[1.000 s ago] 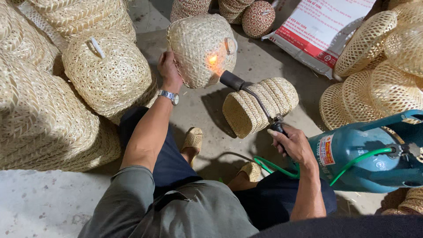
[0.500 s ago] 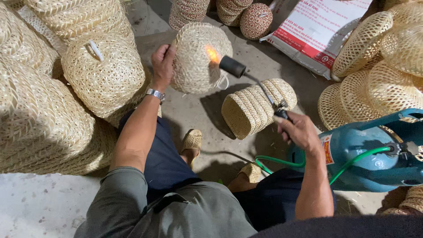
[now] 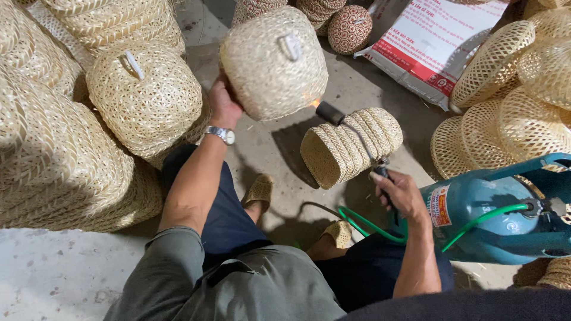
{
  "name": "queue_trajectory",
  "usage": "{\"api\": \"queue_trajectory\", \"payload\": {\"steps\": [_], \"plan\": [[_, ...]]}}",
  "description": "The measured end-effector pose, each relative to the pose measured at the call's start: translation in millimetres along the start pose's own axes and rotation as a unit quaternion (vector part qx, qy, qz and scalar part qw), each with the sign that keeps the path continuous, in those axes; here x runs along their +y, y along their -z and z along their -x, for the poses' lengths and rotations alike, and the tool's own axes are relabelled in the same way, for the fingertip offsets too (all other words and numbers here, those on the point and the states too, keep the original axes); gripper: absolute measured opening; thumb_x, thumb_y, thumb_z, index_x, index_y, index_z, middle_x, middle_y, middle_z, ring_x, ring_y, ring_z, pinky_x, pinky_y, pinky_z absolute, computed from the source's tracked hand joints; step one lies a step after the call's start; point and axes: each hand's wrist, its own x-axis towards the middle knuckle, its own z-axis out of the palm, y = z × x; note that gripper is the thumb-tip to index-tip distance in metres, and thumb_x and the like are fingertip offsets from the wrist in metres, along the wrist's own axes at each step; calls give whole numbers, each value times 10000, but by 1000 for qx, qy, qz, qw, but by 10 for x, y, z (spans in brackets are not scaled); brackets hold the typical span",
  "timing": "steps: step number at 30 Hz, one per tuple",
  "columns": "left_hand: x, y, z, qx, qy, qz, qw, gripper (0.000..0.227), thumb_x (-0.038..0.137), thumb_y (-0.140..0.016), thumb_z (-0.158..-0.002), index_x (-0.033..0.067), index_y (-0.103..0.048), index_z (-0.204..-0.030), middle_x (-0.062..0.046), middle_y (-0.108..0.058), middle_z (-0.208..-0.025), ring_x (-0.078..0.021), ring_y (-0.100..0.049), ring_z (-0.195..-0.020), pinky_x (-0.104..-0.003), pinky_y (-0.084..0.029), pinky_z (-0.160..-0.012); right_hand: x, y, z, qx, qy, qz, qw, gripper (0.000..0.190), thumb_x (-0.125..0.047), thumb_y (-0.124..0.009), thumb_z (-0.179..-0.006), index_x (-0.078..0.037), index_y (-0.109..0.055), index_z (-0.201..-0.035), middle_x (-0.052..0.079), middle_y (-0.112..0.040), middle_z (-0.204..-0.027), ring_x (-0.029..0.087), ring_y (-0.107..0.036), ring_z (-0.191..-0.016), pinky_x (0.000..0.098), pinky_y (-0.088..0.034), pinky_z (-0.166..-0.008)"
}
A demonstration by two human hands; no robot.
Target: The person uses a handheld blowtorch connected to a gas cylinder to apply flame to the surface of woven baskets. They pick up baskets from a stack, rotate them to treat different sides, and place them back down. The process is repeated for multiple baskets.
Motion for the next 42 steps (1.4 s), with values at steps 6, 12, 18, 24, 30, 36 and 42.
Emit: {"api": "queue_trajectory", "payload": {"steps": [6, 12, 18, 24, 30, 36, 42], "plan": [[-513, 75, -292, 60, -182, -41, 981, 205, 204, -601, -1009, 9, -623, -1069, -109, -663, -1049, -247, -626, -957, -431, -526, -859, -166, -213, 231, 2, 57, -37, 998, 374, -375, -671, -954, -31, -653, -807, 14, -620, -656, 91, -565, -529, 279, -465, -445], [-565, -91, -51, -1, -311, -278, 909, 311, 287, -618, -1090, 38, -611, -904, 27, -469, -812, -103, -378, -748, -296, -322, -656, -374, -222, 242, 25, 28, 47, 998, 391, -383, -671, -962, -20, -655, -815, 40, -605, -629, 109, -555, -513, 291, -460, -448], [-376, -330, 256, -102, -339, -442, 825, 356, 339, -551, -1104, 20, -601, -955, 34, -456, -778, -70, -398, -719, -276, -359, -628, -532, -77, 149, -7, 90, 94, 992, 384, -357, -696, -960, -23, -686, -772, 22, -601, -573, 90, -553, -493, 277, -414, -447], [-251, -202, 195, -136, -321, -485, 802, 310, 288, -580, -1079, -1, -625, -978, 40, -544, -790, -58, -469, -747, -255, -418, -661, -631, 346, -155, 6, 80, 36, 996, 394, -358, -656, -997, -29, -653, -780, 14, -569, -581, 88, -517, -476, 266, -408, -429], [-177, 54, -34, -118, -186, -228, 948, 201, 169, -625, -1051, -16, -697, -1022, -3, -644, -939, -118, -536, -869, -282, -453, -803, -205, 449, -175, 60, -8, 8, 998, 342, -323, -650, -998, -41, -641, -806, 26, -574, -600, 100, -506, -475, 288, -406, -423], [-427, 178, -217, -24, -113, -51, 992, 185, 131, -612, -990, -18, -689, -1066, -84, -715, -1024, -201, -667, -923, -363, -547, -861, 55, 181, 31, 37, 18, -24, 999, 395, -343, -676, -983, 1, -648, -792, 34, -587, -619, 106, -520, -494, 284, -420, -432], [-697, 312, -386, 30, -134, -21, 990, 161, 133, -623, -973, -5, -676, -1038, -80, -701, -958, -212, -653, -843, -385, -535, -764, -229, 52, 243, 3, 11, 41, 999, 363, -341, -676, -951, -11, -691, -800, 32, -628, -629, 104, -564, -519, 284, -451, -444]]}}
